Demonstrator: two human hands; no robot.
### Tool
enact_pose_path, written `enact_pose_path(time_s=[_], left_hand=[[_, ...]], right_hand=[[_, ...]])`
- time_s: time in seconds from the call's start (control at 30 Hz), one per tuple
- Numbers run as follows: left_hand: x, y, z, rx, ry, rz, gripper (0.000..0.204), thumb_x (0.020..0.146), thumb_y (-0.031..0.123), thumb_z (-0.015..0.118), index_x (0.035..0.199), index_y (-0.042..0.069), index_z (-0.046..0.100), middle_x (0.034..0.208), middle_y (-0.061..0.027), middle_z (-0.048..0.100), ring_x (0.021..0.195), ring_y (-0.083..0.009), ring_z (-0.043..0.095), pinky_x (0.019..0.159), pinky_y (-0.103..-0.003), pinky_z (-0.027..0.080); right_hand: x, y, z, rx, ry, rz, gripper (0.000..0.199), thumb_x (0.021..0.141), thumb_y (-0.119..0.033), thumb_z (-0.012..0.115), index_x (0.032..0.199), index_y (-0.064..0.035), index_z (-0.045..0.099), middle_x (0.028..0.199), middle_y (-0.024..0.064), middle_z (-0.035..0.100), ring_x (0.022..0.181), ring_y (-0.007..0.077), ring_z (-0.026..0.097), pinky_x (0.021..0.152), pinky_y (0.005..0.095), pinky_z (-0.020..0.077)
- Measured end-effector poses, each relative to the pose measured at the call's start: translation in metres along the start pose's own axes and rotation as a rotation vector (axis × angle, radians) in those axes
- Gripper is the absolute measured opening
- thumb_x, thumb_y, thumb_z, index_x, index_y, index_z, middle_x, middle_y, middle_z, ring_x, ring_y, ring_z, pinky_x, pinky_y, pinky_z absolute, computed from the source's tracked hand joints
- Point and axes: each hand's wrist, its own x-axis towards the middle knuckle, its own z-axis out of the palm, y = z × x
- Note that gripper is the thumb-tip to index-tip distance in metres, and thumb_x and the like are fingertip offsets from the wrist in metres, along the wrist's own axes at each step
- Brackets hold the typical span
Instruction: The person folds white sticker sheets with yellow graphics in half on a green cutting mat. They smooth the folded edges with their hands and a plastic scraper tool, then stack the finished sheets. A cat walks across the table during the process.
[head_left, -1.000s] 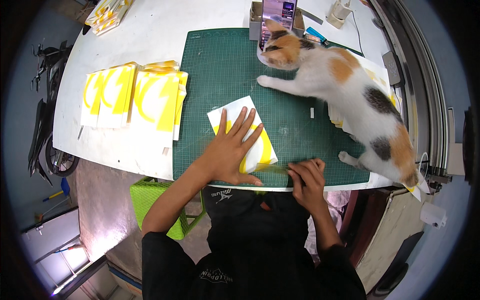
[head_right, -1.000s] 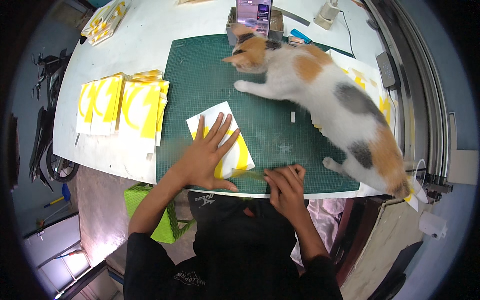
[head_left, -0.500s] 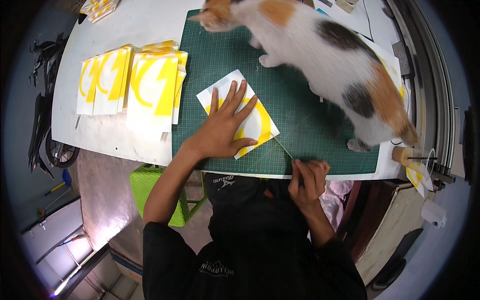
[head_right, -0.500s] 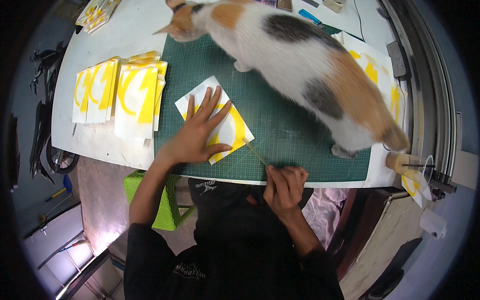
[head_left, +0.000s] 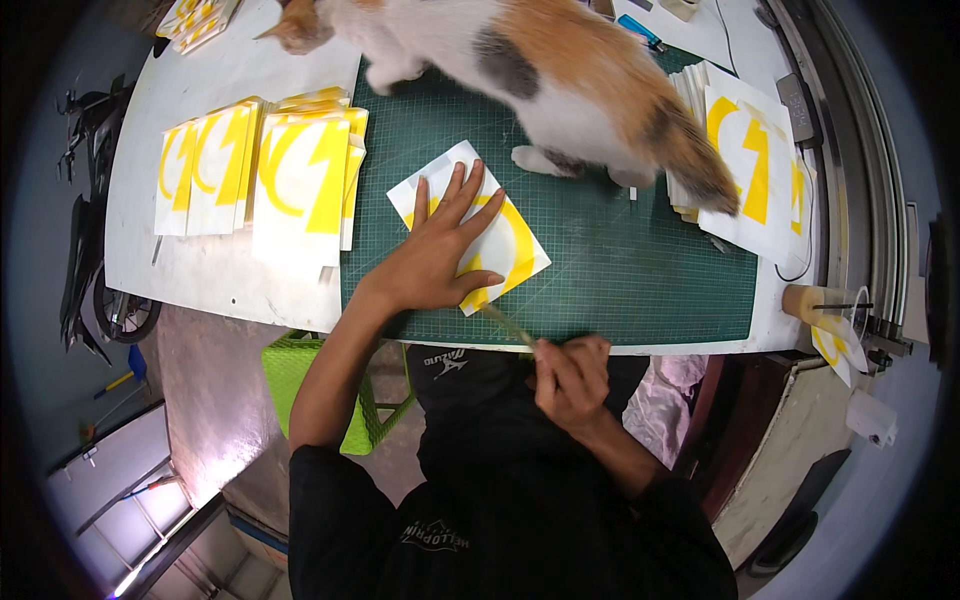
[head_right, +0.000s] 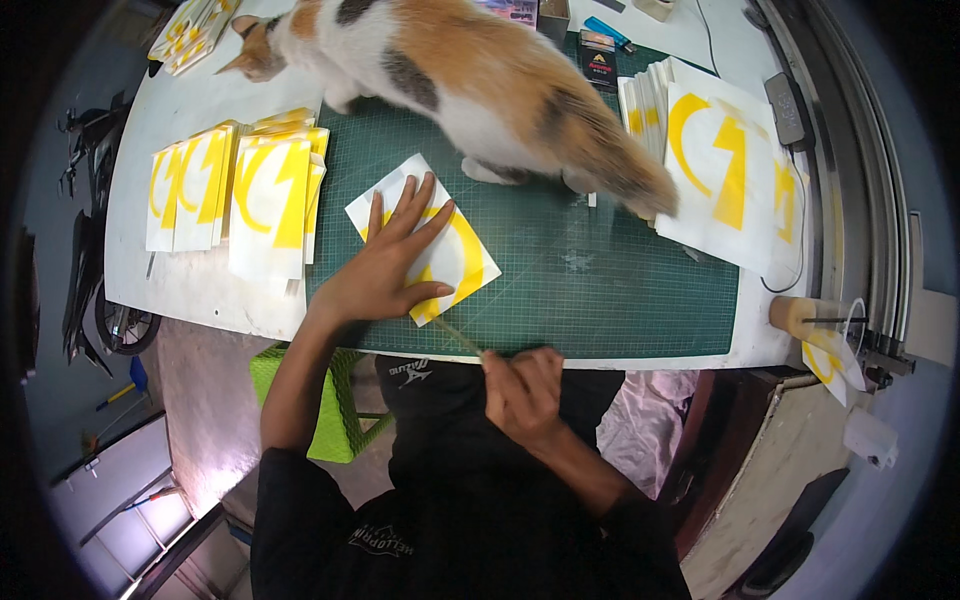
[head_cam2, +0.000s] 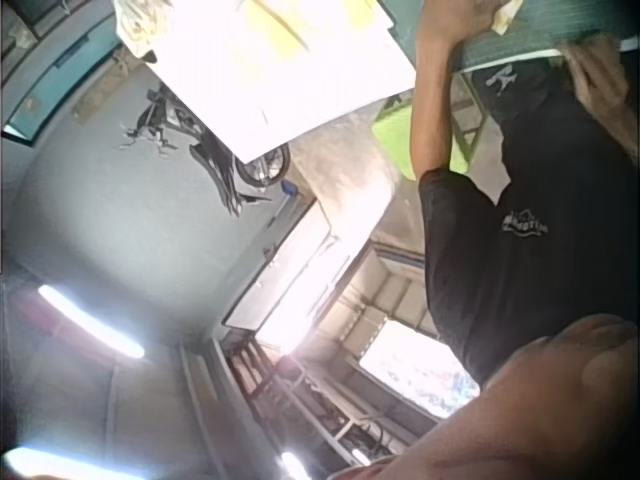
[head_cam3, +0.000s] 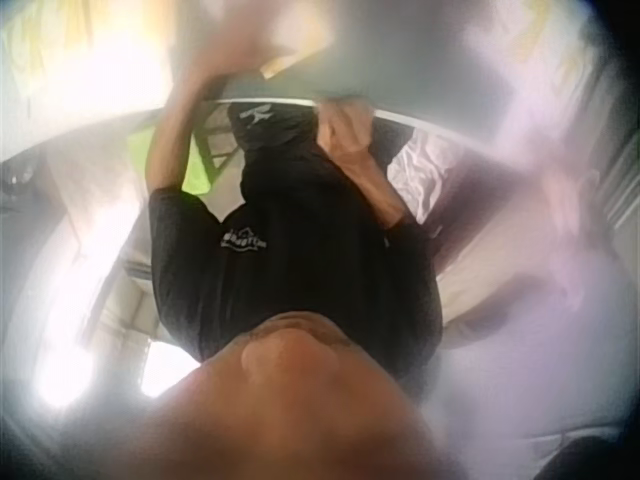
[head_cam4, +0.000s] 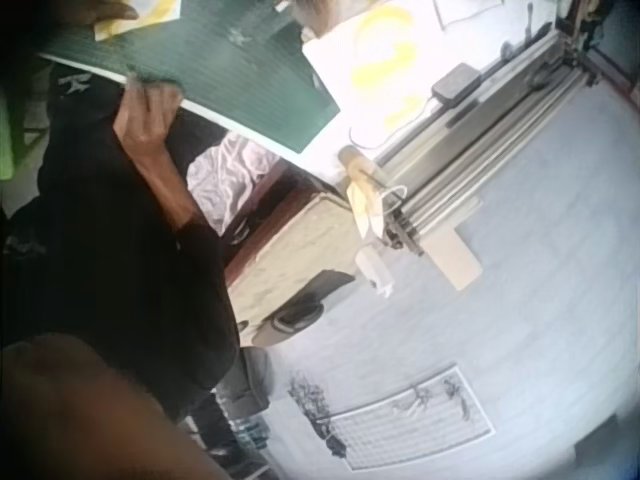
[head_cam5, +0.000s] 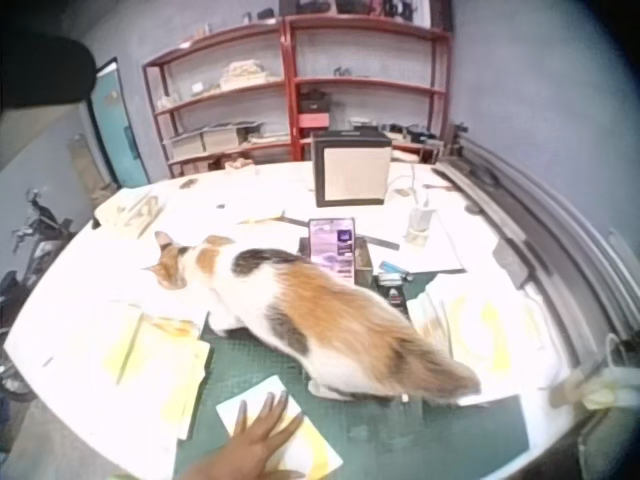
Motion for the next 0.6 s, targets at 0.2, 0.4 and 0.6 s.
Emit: enact_pose_path(time_s=[0.2, 0.4, 0.6], left_hand=[[0.001, 0.001, -0.002, 0.017, -0.013, -0.006, 0.102, 0.085, 0.038, 0.084, 0.166, 0.009, 0.031, 0.176, -0.023, 0.003, 0.163, -0.0434, -0.002, 0.126, -0.067, -0.002], [0.0, 0.001, -0.003, 0.024, -0.034, -0.008, 0.101, 0.086, 0.042, 0.082, 0.166, 0.008, 0.031, 0.175, -0.0255, 0.002, 0.162, -0.0458, -0.001, 0.124, -0.069, -0.003], [0.002, 0.002, -0.004, 0.009, -0.023, -0.009, 0.087, 0.095, 0.037, 0.074, 0.165, 0.008, 0.032, 0.176, -0.0242, 0.003, 0.162, -0.0445, -0.003, 0.125, -0.068, -0.004]], right_hand=[[0.02, 0.036, -0.026, -0.189, 0.157, 0.092, 0.013, 0.085, 0.004, 0.077, 0.097, 0.0019, 0.071, 0.082, 0.0103, 0.065, 0.073, 0.0279, 0.06, 0.069, 0.0428, 0.044], [0.001, 0.004, -0.008, -0.058, 0.045, -0.098, 0.025, 0.078, 0.005, 0.08, 0.101, -0.0004, 0.074, 0.08, 0.0043, 0.06, 0.073, 0.0217, 0.06, 0.075, 0.0407, 0.0423], [-0.009, -0.007, -0.005, 0.052, -0.095, -0.192, 0.021, 0.084, 0.001, 0.073, 0.104, -0.001, 0.076, 0.083, 0.0034, 0.063, 0.074, 0.0223, 0.059, 0.079, 0.0411, 0.0434]])
